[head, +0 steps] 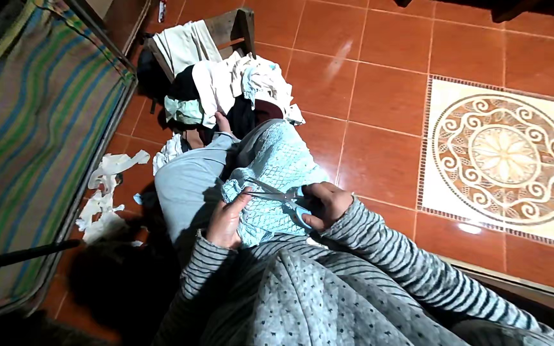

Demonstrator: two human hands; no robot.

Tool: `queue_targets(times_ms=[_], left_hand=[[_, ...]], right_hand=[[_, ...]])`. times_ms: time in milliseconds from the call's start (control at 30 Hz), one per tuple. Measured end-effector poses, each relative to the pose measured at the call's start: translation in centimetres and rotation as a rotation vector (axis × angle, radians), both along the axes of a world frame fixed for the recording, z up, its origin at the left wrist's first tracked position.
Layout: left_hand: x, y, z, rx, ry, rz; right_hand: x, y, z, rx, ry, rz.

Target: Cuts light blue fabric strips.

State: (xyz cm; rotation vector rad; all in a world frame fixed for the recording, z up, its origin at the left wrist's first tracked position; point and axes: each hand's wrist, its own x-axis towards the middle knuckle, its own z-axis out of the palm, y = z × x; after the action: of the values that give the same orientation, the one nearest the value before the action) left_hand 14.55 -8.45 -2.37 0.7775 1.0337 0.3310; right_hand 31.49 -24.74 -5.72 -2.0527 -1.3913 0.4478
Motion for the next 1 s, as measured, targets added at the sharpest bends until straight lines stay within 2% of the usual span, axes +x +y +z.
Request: queue_targets(times_ms=[100,200,600,867,1000], left_hand=[[0.1,-0.1,-0.1,-0.041,-0.025,0.016],[0.3,-0.2,-0.1,0.023,-0.008,0.046],[0.0,-0.9,-1.3,0.546,-0.081,-0.009],[0.1,-1.2,-1.4,0.58,-0.08,-0.014],[0.2,-1.2,-1.1,0.567,-0.112,-0.017]], right_hand=[[-0.2,0.1,-0.1,-0.001,-0.002,-0.011],[-0.3,0.1,-0.2,-0.015,-0.002,-0.017],[-0.3,0.2,0.1,-0.029,0.047,-0.012],[-0.5,0.1,0.1,-0.063,0.135,0.009],[-0.5,0.1,0.0,-0.053,0.109,-0.008]])
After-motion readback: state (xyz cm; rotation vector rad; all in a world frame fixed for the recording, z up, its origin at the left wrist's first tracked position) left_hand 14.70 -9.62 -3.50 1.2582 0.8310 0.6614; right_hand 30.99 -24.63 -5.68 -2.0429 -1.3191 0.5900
